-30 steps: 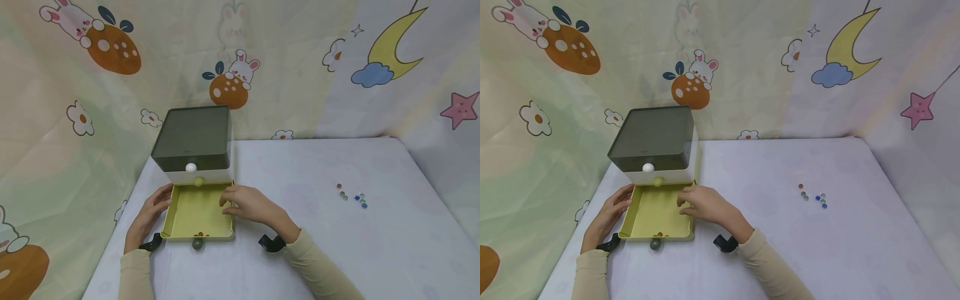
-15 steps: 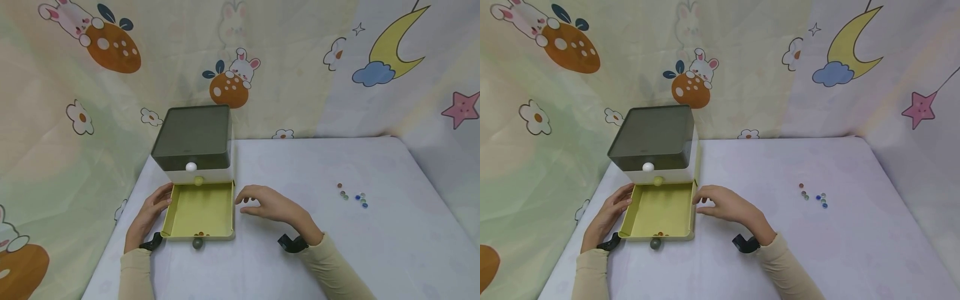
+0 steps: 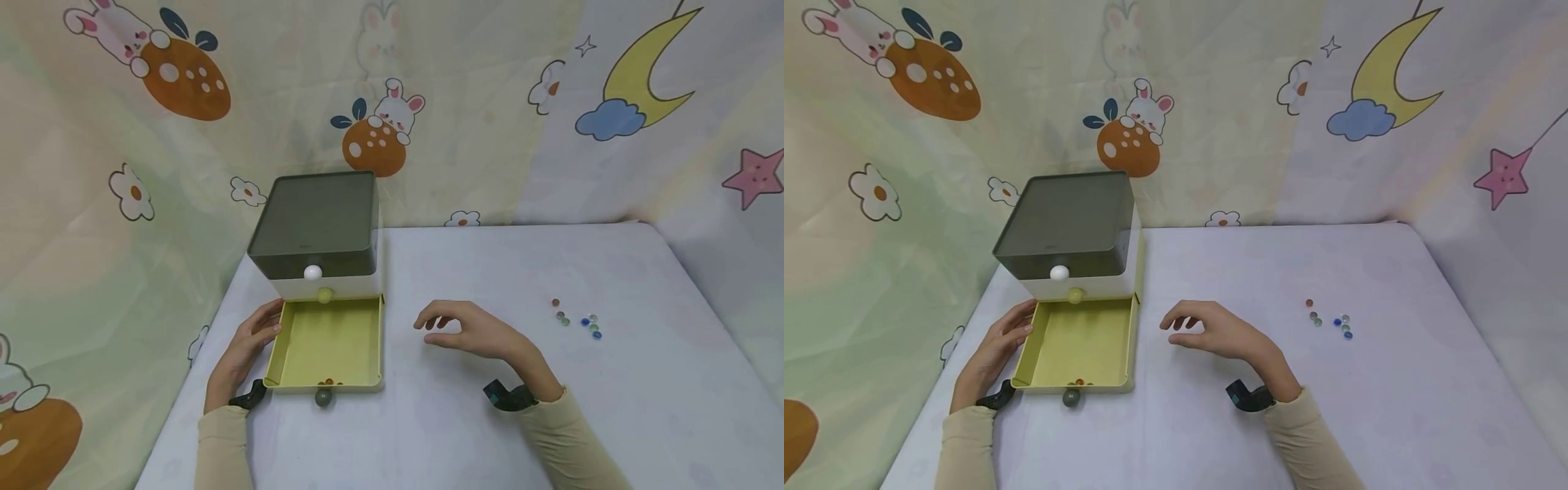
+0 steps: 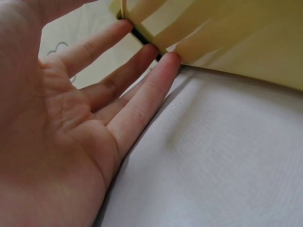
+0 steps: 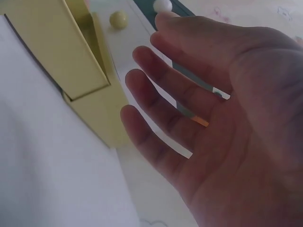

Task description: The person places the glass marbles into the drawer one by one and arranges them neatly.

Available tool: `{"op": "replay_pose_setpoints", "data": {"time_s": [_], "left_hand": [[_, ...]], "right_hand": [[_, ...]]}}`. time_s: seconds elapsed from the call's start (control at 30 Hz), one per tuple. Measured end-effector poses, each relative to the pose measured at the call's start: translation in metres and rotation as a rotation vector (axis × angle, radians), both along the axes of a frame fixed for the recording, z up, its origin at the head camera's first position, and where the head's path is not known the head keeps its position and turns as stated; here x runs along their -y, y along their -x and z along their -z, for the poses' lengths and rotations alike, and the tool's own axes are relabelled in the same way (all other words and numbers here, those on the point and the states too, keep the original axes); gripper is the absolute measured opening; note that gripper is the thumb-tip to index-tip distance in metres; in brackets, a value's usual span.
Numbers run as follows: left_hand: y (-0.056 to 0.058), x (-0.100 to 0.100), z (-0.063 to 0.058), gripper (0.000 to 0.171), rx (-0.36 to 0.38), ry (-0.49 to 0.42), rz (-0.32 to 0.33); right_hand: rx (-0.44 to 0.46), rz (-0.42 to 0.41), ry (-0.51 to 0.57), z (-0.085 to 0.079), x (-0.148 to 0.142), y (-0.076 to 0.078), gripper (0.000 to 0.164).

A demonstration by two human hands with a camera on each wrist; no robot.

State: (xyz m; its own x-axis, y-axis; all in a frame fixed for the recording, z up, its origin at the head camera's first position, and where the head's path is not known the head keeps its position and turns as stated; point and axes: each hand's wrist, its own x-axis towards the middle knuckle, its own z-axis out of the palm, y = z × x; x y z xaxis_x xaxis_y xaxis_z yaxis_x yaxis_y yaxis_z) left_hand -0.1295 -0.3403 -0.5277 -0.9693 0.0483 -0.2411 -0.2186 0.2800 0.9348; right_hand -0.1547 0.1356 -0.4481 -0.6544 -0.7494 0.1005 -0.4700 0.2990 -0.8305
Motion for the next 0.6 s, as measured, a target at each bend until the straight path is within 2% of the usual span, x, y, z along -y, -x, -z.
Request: {"op": "replay_pose_setpoints", "data": {"time_s": [0.33, 0.6], "left_hand": [[0.000, -0.002, 0.001, 0.070, 0.005, -0.005, -0.010], [0.001, 0.001, 0.000, 0.065, -0.045, -0.053, 0.016]], "right_hand": [[0.051, 0.113, -0.016, 0.003, -0.042, 0.000, 0.020], [0.061, 0.163, -0.002, 0.008, -0.072, 0.001, 0.019]]}}
